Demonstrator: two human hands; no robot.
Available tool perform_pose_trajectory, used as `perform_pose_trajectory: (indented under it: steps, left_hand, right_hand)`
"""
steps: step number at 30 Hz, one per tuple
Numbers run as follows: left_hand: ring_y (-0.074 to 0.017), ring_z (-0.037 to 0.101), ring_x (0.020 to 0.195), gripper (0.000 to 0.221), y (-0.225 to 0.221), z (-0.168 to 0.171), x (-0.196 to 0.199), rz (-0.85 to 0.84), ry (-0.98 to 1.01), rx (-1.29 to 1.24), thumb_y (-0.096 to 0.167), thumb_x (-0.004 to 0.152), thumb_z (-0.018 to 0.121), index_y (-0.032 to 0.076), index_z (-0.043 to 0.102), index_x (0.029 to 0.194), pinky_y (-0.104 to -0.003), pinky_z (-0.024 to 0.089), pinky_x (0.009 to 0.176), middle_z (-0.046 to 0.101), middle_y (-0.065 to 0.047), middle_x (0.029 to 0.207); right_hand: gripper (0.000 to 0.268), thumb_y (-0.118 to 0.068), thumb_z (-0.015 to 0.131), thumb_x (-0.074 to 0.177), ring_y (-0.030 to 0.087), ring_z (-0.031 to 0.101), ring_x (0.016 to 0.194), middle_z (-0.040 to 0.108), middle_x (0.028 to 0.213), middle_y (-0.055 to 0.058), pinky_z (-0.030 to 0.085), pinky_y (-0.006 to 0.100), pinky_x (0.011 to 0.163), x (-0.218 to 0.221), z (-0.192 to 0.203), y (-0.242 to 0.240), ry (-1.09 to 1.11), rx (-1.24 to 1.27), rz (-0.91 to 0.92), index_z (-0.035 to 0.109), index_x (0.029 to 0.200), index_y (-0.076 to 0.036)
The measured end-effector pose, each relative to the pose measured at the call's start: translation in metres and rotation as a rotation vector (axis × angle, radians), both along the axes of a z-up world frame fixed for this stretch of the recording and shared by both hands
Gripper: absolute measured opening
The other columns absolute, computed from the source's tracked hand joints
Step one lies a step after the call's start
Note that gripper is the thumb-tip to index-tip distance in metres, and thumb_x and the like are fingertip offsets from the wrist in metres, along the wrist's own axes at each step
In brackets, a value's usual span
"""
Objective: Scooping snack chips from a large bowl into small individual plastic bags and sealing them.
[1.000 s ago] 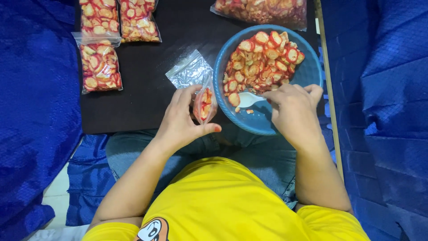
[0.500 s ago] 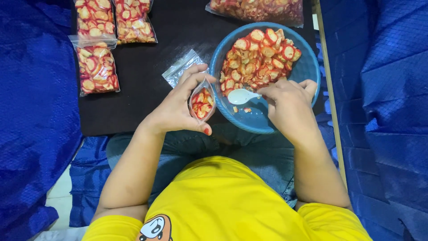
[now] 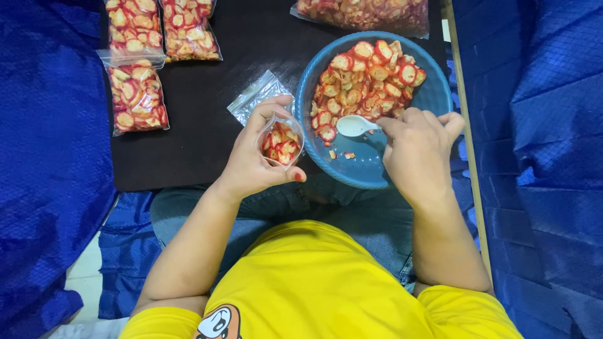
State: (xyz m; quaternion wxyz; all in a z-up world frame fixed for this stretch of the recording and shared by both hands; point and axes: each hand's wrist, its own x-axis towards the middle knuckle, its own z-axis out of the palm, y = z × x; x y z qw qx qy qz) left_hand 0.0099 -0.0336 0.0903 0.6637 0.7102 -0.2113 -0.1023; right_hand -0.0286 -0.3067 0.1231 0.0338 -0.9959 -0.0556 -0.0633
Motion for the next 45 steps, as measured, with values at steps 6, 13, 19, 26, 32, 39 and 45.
perform_pose_trajectory:
  steps: [6, 13, 19, 26, 32, 39, 45]
  left_hand:
    - [-0.0465, 0.041, 0.145, 0.089, -0.002, -0.005, -0.005, 0.013, 0.028, -0.002, 0.037, 0.062, 0.101, 0.020, 0.047, 0.131, -0.063, 0.033, 0.117, 0.043, -0.017, 0.153]
    - [-0.0447, 0.043, 0.143, 0.091, -0.002, -0.005, -0.003, 0.011, 0.031, 0.006, 0.036, 0.060, 0.102, 0.021, 0.047, 0.132, -0.061, 0.035, 0.117, 0.043, -0.016, 0.154]
    - [-0.0453, 0.043, 0.143, 0.093, -0.002, -0.005, -0.006, 0.023, 0.029, 0.026, 0.037, 0.060, 0.102, 0.021, 0.047, 0.133, -0.062, 0.036, 0.117, 0.043, -0.016, 0.153]
    - [-0.0360, 0.053, 0.142, 0.094, -0.004, 0.002, -0.008, 0.036, -0.007, 0.057, 0.033, 0.060, 0.095, 0.019, 0.041, 0.135, -0.048, 0.046, 0.120, 0.043, -0.014, 0.154]
    - [-0.0359, 0.053, 0.142, 0.099, -0.002, 0.001, -0.007, 0.040, -0.043, 0.095, 0.039, 0.061, 0.094, 0.017, 0.039, 0.139, -0.049, 0.043, 0.121, 0.045, -0.014, 0.152]
    - [-0.0383, 0.055, 0.141, 0.084, -0.001, 0.004, -0.008, 0.052, 0.005, 0.044, 0.038, 0.061, 0.093, 0.021, 0.045, 0.128, -0.047, 0.049, 0.116, 0.046, -0.017, 0.152]
    - [-0.0344, 0.054, 0.140, 0.089, -0.004, 0.003, -0.006, 0.035, -0.111, 0.041, 0.046, 0.065, 0.091, 0.019, 0.042, 0.135, -0.045, 0.048, 0.118, 0.044, -0.013, 0.151]
  right_hand:
    - [0.013, -0.016, 0.074, 0.097, 0.014, 0.065, 0.085, 0.068, 0.081, -0.006, 0.030, 0.047, 0.096, 0.002, -0.008, 0.007, 0.057, 0.111, 0.038, 0.080, 0.102, -0.026]
    - [0.019, -0.009, 0.072, 0.095, 0.020, 0.069, 0.081, 0.072, 0.081, -0.003, 0.032, 0.044, 0.092, 0.002, -0.005, -0.001, 0.081, 0.258, 0.070, 0.081, 0.102, -0.025]
    - [0.018, -0.011, 0.075, 0.096, 0.017, 0.070, 0.091, 0.073, 0.090, -0.006, 0.033, 0.039, 0.093, -0.004, 0.028, -0.015, -0.013, 0.319, 0.126, 0.079, 0.106, -0.026]
    - [0.029, 0.008, 0.075, 0.085, 0.022, 0.056, 0.085, 0.067, 0.098, 0.007, 0.030, 0.041, 0.094, -0.007, 0.086, 0.028, -0.225, 0.426, 0.264, 0.080, 0.111, -0.004]
    - [0.028, 0.011, 0.080, 0.083, 0.024, 0.054, 0.085, 0.066, 0.098, 0.009, 0.026, 0.047, 0.099, -0.009, 0.079, 0.042, -0.370, 0.359, 0.295, 0.084, 0.107, -0.004]
    - [0.027, 0.008, 0.078, 0.087, 0.024, 0.054, 0.085, 0.066, 0.098, 0.008, 0.028, 0.043, 0.096, -0.016, 0.069, 0.017, -0.328, 0.278, 0.208, 0.084, 0.111, -0.003]
    - [0.028, 0.006, 0.077, 0.093, 0.022, 0.053, 0.082, 0.068, 0.098, 0.004, 0.029, 0.040, 0.092, -0.018, 0.044, -0.012, -0.293, 0.156, 0.118, 0.083, 0.117, -0.007]
